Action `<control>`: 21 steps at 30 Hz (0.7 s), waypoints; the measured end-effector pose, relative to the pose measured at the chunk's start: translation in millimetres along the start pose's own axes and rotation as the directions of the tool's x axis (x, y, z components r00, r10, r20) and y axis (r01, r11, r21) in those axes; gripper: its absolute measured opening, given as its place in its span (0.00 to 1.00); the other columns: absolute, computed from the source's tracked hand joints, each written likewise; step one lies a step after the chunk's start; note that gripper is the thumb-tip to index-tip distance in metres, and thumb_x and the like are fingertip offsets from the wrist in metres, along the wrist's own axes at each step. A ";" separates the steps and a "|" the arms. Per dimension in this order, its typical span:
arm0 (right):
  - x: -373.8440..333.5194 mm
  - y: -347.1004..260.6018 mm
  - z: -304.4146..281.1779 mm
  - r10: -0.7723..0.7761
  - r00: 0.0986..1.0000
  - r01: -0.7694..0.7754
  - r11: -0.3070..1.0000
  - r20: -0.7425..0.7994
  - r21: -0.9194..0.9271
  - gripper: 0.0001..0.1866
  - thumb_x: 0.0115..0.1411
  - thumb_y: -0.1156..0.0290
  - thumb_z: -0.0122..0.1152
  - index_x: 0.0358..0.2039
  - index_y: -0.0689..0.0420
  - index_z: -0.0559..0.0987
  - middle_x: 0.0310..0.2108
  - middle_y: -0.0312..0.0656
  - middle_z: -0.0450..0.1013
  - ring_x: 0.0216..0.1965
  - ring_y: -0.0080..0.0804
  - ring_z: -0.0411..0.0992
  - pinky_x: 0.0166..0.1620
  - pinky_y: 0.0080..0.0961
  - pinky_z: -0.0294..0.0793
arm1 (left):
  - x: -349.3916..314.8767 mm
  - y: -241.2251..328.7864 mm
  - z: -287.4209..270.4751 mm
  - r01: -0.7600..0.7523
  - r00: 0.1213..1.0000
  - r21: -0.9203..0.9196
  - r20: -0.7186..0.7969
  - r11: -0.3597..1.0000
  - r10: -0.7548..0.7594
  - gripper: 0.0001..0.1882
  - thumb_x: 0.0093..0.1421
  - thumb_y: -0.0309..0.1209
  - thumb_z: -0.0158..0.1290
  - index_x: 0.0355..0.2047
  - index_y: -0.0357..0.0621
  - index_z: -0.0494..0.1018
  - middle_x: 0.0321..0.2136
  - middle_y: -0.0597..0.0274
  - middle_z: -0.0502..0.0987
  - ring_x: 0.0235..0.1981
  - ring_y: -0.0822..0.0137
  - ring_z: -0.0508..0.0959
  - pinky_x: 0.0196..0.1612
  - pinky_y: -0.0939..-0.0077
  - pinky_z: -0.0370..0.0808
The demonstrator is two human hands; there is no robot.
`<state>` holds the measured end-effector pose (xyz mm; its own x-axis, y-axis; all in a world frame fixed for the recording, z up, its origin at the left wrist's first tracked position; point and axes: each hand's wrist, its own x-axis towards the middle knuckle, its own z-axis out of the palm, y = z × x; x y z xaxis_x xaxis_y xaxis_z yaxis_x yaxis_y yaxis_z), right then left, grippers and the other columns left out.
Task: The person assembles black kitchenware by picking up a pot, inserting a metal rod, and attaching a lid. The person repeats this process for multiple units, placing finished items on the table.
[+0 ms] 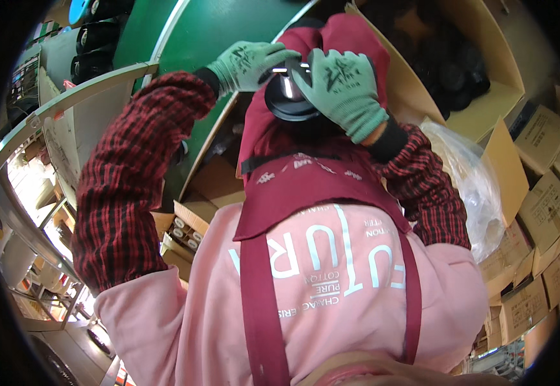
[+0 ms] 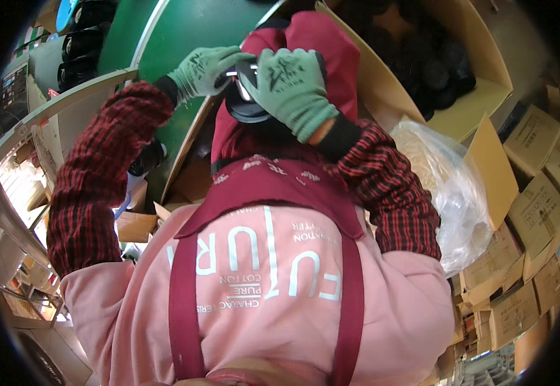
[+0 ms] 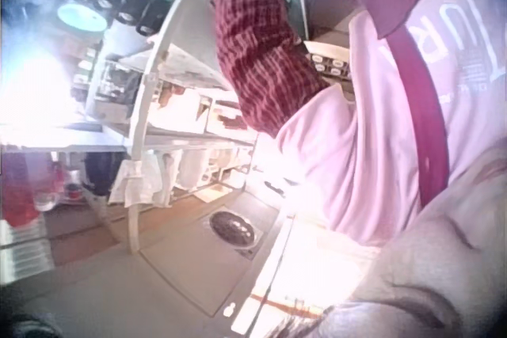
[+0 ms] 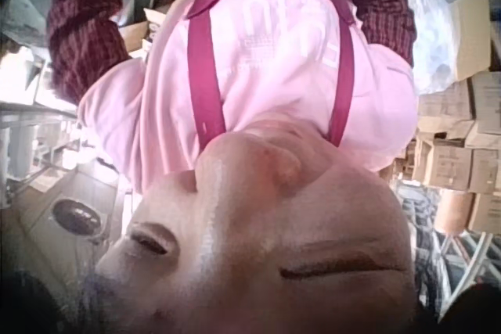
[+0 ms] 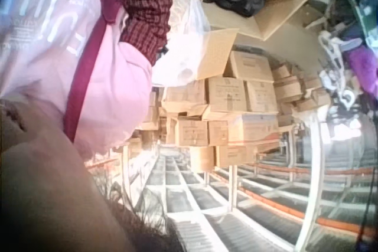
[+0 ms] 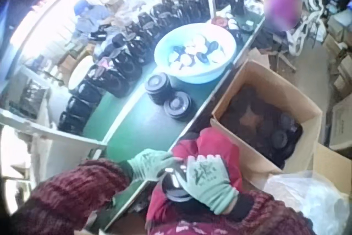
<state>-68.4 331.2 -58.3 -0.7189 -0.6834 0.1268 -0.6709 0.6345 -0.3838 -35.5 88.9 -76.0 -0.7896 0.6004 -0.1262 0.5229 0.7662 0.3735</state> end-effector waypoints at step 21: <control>188.8 33.5 172.5 0.054 0.985 -0.068 0.994 0.165 0.083 0.28 0.70 0.53 0.55 0.59 0.64 0.72 0.59 0.53 0.68 0.59 0.49 0.69 0.61 0.40 0.68 | -84.5 123.0 56.0 0.036 0.035 -0.694 -0.718 0.719 -0.695 0.44 0.44 0.38 0.76 0.60 0.47 0.67 0.64 0.48 0.63 0.66 0.48 0.63 0.67 0.53 0.63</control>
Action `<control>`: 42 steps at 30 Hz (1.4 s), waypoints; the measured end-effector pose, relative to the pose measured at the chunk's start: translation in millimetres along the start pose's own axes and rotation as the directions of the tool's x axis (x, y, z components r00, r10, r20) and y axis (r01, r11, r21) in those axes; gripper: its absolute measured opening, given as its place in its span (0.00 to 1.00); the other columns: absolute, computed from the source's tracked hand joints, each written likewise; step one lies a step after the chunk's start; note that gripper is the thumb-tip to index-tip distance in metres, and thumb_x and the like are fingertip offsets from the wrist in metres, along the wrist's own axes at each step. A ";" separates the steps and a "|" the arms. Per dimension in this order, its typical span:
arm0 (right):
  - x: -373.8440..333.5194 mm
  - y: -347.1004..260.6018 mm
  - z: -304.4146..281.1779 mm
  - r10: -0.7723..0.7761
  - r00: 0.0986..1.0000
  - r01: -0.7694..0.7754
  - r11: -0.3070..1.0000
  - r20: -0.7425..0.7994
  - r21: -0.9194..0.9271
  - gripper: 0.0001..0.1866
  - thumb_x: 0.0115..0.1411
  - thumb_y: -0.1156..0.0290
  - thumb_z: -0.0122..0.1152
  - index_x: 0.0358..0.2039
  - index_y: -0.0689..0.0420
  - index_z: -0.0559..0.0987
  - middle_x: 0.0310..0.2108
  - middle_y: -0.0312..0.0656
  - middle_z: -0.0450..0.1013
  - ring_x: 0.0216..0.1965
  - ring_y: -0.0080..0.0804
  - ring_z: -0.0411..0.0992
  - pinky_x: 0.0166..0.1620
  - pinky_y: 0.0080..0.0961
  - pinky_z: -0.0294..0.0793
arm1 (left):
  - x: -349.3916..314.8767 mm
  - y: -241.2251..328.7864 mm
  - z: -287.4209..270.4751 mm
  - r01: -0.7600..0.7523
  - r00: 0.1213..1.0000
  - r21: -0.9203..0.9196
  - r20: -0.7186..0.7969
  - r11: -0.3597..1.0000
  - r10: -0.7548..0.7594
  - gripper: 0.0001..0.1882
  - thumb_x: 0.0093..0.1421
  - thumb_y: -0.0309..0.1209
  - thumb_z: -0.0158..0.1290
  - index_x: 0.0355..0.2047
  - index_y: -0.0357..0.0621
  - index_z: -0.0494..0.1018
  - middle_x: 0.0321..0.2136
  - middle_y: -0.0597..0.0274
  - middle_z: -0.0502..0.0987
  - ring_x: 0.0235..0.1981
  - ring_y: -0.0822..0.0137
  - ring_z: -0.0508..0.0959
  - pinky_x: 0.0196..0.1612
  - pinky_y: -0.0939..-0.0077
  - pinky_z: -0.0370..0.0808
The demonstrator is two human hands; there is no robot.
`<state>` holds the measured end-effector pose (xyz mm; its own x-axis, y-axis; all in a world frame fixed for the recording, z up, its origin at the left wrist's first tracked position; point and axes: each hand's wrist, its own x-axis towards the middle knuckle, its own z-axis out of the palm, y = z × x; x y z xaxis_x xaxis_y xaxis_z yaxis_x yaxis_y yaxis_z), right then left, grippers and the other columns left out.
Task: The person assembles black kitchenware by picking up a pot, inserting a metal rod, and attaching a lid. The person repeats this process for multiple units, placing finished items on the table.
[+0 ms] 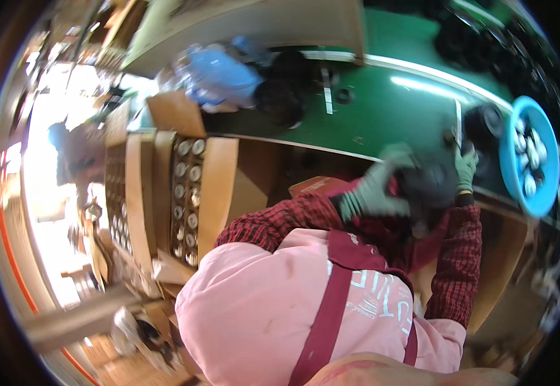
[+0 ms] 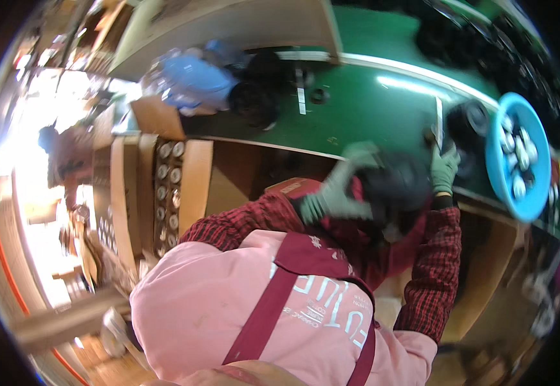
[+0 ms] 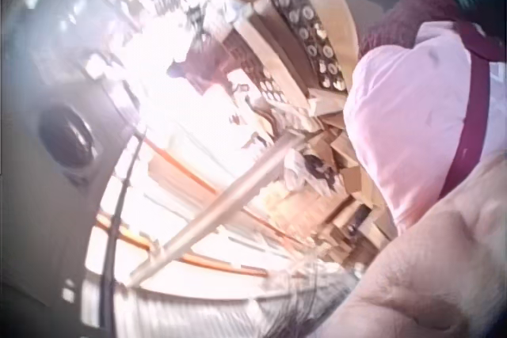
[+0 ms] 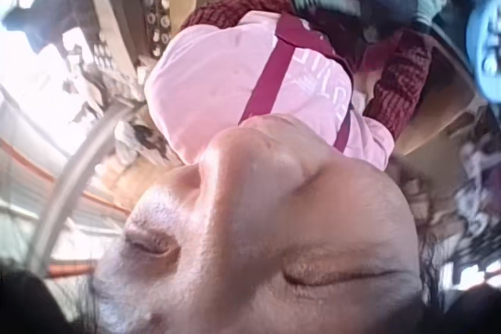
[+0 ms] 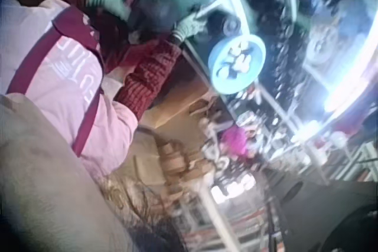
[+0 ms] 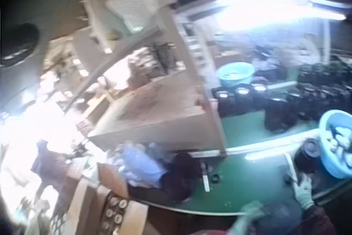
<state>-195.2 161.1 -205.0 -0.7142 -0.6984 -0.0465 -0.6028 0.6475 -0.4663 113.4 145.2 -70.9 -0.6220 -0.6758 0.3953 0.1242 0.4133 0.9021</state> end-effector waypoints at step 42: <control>278.0 331.0 -114.2 0.207 0.967 -0.253 0.851 -0.148 -0.460 0.32 0.62 0.52 0.62 0.58 0.63 0.73 0.56 0.61 0.72 0.58 0.55 0.70 0.62 0.43 0.67 | 136.2 -123.8 28.2 -0.576 0.817 0.415 0.292 0.704 0.497 0.21 0.49 0.56 0.63 0.29 0.55 0.74 0.36 0.65 0.74 0.48 0.55 0.74 0.59 0.43 0.64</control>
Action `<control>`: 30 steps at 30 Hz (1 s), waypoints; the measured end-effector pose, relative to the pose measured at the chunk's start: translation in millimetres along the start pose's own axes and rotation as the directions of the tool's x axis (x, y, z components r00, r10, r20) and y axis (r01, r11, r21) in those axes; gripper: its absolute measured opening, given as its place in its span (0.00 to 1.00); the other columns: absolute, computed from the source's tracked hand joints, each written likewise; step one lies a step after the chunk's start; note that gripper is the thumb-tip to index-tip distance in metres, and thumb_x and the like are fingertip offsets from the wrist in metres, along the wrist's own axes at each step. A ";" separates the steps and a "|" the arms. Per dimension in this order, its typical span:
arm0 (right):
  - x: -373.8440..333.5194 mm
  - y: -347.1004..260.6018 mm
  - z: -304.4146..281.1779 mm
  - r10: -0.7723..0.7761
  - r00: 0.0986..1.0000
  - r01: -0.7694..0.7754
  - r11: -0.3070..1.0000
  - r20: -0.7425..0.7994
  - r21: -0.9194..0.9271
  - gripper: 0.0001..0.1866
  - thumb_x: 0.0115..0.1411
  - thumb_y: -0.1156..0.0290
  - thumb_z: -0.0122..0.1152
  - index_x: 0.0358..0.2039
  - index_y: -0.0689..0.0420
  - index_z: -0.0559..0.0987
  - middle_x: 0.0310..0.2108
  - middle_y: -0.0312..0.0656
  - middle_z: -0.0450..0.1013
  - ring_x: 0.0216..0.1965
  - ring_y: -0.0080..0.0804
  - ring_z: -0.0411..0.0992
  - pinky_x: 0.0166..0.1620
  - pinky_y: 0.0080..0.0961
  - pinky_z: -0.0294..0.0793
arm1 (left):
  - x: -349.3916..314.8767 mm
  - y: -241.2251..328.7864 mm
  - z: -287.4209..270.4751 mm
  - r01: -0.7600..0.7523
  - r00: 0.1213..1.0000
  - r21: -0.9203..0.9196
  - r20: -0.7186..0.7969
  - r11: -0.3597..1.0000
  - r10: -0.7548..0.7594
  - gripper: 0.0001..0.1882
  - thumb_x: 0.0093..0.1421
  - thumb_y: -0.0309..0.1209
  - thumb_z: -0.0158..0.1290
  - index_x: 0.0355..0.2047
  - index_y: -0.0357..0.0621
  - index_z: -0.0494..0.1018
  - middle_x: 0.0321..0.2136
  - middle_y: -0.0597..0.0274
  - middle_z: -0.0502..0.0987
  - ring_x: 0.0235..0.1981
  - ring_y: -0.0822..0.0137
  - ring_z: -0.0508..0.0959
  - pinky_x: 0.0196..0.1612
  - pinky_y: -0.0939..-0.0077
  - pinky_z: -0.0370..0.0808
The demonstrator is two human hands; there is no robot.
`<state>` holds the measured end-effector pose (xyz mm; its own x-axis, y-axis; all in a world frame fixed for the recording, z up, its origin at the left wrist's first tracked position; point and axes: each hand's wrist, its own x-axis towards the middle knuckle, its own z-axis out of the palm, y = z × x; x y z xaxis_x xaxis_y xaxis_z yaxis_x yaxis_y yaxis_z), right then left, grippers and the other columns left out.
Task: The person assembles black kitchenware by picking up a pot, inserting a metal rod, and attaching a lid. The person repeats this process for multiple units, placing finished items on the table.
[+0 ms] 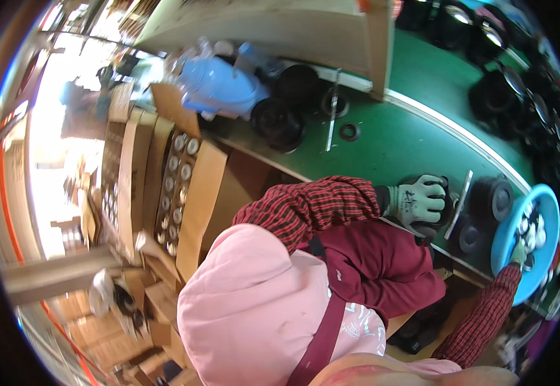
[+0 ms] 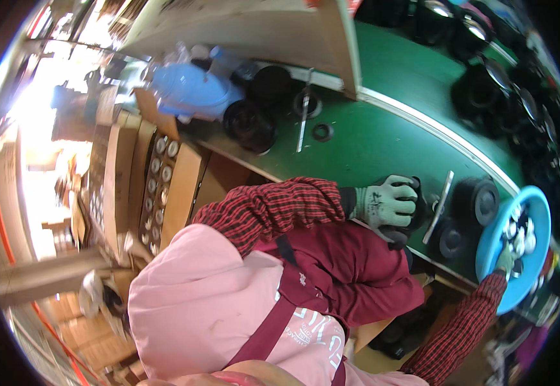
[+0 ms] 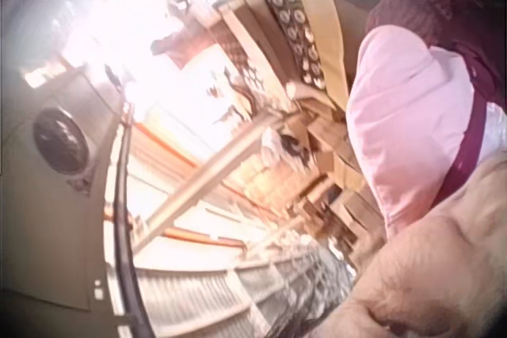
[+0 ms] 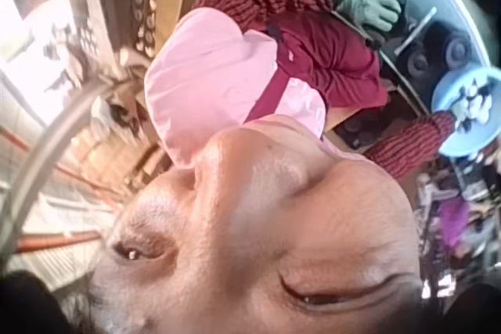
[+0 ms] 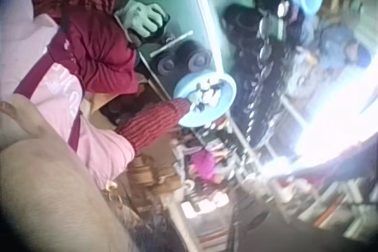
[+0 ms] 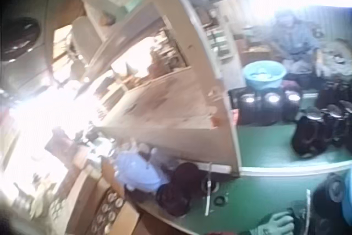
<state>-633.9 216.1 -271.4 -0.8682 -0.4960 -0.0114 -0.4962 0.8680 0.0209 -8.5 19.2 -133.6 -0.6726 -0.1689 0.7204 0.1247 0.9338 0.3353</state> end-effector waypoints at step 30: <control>-343.6 -350.5 -275.4 -0.868 0.409 0.801 0.489 0.281 0.346 0.45 0.50 0.64 0.74 0.68 0.53 0.64 0.63 0.57 0.66 0.55 0.57 0.74 0.55 0.44 0.76 | -2.3 21.8 -31.7 0.732 0.674 -0.167 0.316 0.660 -0.668 0.56 0.28 0.46 0.78 0.59 0.43 0.66 0.52 0.47 0.72 0.56 0.45 0.72 0.61 0.53 0.68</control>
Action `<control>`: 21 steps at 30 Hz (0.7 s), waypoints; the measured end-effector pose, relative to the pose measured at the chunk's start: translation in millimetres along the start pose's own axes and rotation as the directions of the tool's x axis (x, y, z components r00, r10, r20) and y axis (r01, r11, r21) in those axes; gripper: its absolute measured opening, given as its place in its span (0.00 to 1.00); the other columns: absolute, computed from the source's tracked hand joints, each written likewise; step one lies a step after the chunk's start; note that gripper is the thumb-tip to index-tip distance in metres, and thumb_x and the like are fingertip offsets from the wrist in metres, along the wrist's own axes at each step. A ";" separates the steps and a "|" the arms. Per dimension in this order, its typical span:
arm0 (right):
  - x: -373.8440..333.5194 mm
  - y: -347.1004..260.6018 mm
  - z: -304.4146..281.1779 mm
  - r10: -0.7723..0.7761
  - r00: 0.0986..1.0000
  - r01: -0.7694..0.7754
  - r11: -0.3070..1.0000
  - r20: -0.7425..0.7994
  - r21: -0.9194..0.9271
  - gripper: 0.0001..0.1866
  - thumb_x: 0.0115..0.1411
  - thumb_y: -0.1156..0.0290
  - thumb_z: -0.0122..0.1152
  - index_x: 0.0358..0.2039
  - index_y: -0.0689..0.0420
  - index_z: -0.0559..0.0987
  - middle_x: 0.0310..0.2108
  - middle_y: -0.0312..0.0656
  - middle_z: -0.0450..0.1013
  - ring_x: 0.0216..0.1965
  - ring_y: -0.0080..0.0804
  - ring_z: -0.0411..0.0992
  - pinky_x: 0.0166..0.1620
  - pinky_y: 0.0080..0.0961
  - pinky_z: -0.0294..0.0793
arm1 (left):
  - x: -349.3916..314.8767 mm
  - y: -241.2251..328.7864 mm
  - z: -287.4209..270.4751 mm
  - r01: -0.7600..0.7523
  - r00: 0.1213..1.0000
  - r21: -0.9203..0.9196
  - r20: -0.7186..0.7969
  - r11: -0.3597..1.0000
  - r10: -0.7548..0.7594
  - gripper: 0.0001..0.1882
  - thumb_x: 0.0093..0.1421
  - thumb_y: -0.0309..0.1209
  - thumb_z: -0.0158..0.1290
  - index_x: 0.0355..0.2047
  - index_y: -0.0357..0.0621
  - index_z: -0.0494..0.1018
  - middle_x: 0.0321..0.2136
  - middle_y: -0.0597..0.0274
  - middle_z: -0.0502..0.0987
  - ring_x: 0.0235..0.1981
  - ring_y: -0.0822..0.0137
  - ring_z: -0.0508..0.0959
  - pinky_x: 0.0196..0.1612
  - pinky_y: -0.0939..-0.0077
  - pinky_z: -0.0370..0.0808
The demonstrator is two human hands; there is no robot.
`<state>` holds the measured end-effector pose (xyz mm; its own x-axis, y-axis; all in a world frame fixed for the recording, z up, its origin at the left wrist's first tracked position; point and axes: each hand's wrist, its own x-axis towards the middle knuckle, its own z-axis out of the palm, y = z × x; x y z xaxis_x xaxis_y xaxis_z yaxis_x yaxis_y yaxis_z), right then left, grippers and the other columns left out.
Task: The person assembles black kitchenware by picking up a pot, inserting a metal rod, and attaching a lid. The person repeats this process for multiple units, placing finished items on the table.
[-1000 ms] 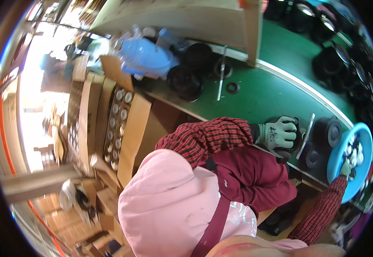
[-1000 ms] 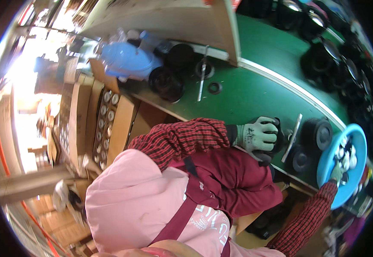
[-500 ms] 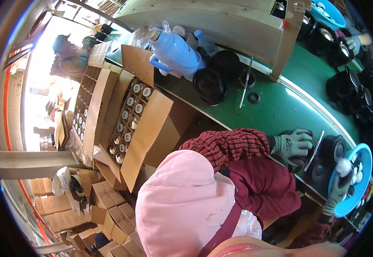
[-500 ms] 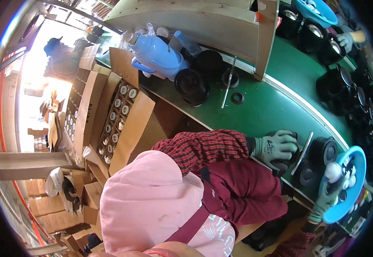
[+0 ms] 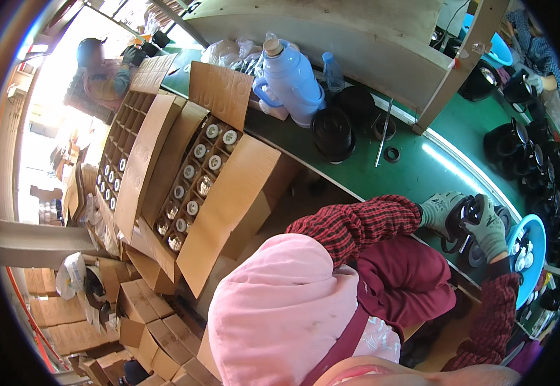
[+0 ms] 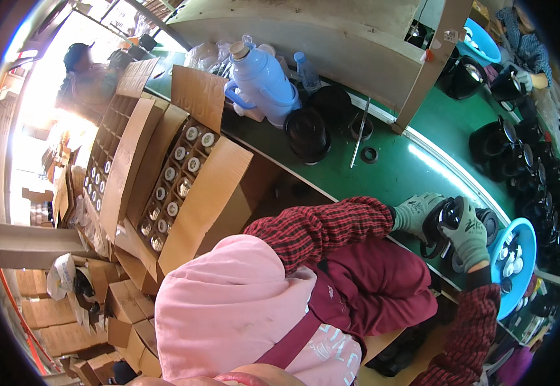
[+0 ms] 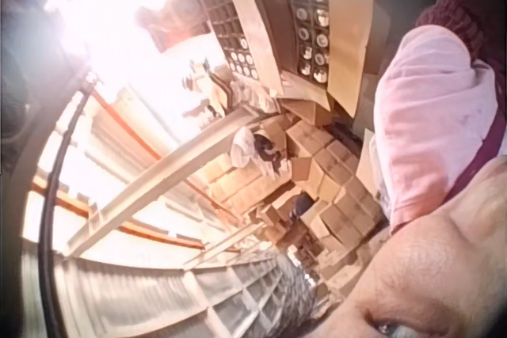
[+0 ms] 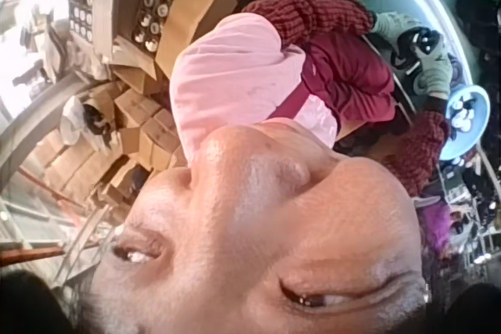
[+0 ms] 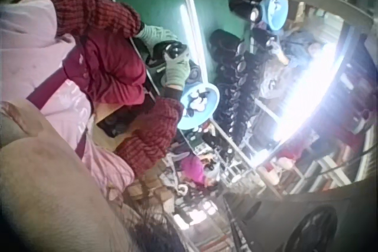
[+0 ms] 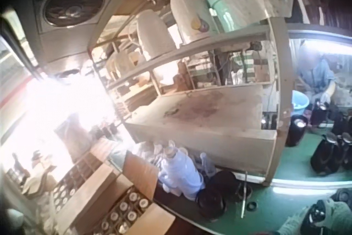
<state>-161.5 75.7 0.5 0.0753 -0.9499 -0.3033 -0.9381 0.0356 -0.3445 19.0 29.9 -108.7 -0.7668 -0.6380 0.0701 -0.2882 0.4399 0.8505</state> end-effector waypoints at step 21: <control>-9.8 -15.9 9.8 0.196 0.979 -0.154 0.884 0.050 -0.441 0.30 0.64 0.47 0.53 0.60 0.52 0.74 0.42 0.54 0.80 0.48 0.53 0.78 0.48 0.44 0.79 | 19.7 -40.0 43.9 -0.150 0.988 -0.048 -0.056 0.988 0.147 0.59 0.32 0.37 0.81 0.64 0.41 0.61 0.57 0.51 0.71 0.56 0.54 0.75 0.60 0.58 0.73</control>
<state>-144.0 87.6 0.2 -0.0929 -0.9079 -0.4088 -0.9901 0.0408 0.1345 -9.8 27.5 -164.2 -0.7677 -0.6005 0.2235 -0.1419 0.4995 0.8546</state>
